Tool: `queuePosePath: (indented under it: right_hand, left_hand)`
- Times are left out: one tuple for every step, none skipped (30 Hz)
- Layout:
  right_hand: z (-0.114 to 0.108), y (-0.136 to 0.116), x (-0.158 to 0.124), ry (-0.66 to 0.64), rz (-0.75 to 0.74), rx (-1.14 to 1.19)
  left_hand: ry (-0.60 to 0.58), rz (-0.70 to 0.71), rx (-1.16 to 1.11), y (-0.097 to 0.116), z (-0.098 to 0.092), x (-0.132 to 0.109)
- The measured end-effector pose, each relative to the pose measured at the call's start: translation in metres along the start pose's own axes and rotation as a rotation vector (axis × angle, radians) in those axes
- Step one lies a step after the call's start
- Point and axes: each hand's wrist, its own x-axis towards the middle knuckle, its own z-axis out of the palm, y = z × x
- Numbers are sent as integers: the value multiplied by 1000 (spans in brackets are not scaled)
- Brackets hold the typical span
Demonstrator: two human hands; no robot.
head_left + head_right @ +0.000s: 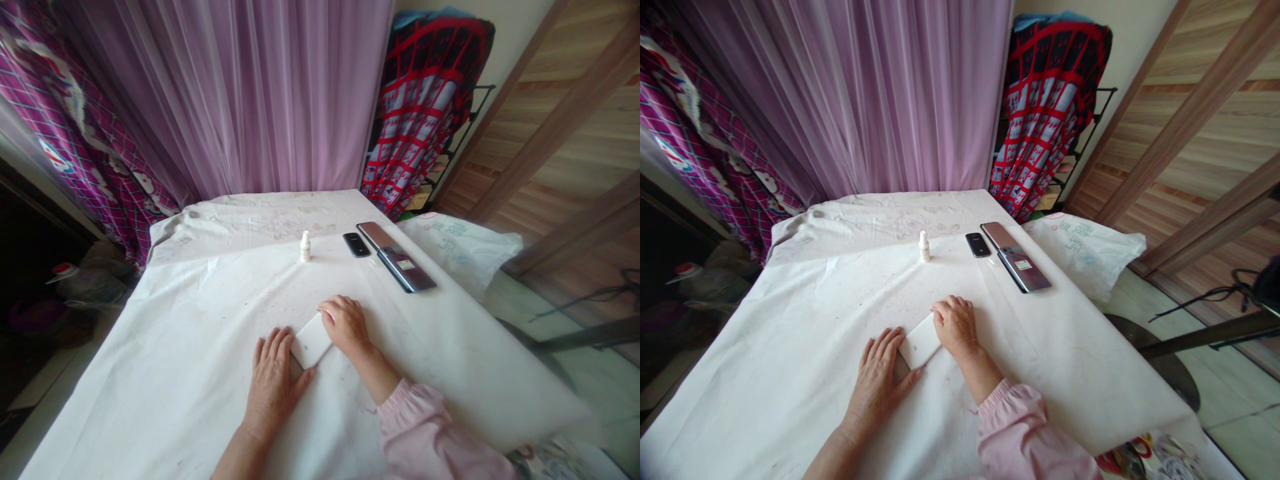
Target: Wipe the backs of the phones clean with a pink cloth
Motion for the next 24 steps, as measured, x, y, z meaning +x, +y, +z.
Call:
queuePosePath:
  right_hand:
    - [0, 1, 1, 3, 10, 1]
    - [-1, 2, 2, 5, 20, 1]
    - [-1, 4, 2, 7, 29, 0]
    - [-1, 5, 3, 9, 35, -2]
    - [-1, 6, 3, 11, 41, -3]
    - [-1, 7, 3, 12, 44, -6]
    - [-1, 7, 3, 12, 48, -10]
    - [-1, 8, 4, 10, 52, -14]
    - [-1, 8, 4, 6, 57, -17]
    - [-1, 9, 4, 0, 61, -19]
    - [-1, 9, 4, -6, 66, -20]
    - [-1, 8, 4, -11, 69, -20]
    - [-2, 8, 4, -15, 72, -19]
    - [-3, 7, 3, -18, 71, -19]
    - [-3, 6, 3, -20, 68, -20]
    - [-4, 6, 3, -23, 63, -23]
    - [-4, 5, 2, -25, 58, -26]
    - [-4, 4, 2, -28, 51, -27]
    - [-5, 3, 1, -30, 44, -27]
    - [-5, 2, 1, -33, 38, -27]
    - [-5, 1, 0, -35, 34, -26]
    - [-5, 0, 0, -36, 30, -25]
    - [-4, -1, -1, -38, 26, -23]
    - [-4, -2, -1, -38, 22, -22]
  left_hand:
    - [1, -2, -1, 0, 0, 0]
    - [1, -3, -3, 0, 0, 0]
    - [0, -5, -4, 0, 0, 0]
    - [-1, -7, -6, 0, 0, 0]
    - [-2, -9, -8, 0, 0, -1]
    - [-3, -9, -9, 0, 0, -1]
    - [-2, -9, -11, 0, 0, 0]
    - [-2, -10, -12, 0, 0, 0]
    - [-1, -11, -12, 0, -1, 0]
    - [0, -11, -14, 0, -1, 0]
    - [-1, -11, -15, 0, -2, 1]
    - [-1, -13, -15, 1, -2, 1]
    - [-2, -13, -15, 1, -3, 1]
    - [-2, -13, -15, 1, -3, 1]
    - [-1, -14, -13, 1, -3, 1]
    - [0, -14, -12, 2, -3, 1]
    - [1, -14, -10, 2, -3, 1]
    - [0, -14, -9, 1, -2, 1]
    - [-2, -14, -9, 1, -2, 1]
    - [-5, -15, -8, 1, -2, 1]
    - [-7, -15, -8, 1, -2, 1]
    - [-7, -15, -9, 1, -2, 0]
    - [-5, -16, -11, 1, -2, 1]
    - [-3, -16, -13, 1, -2, 1]
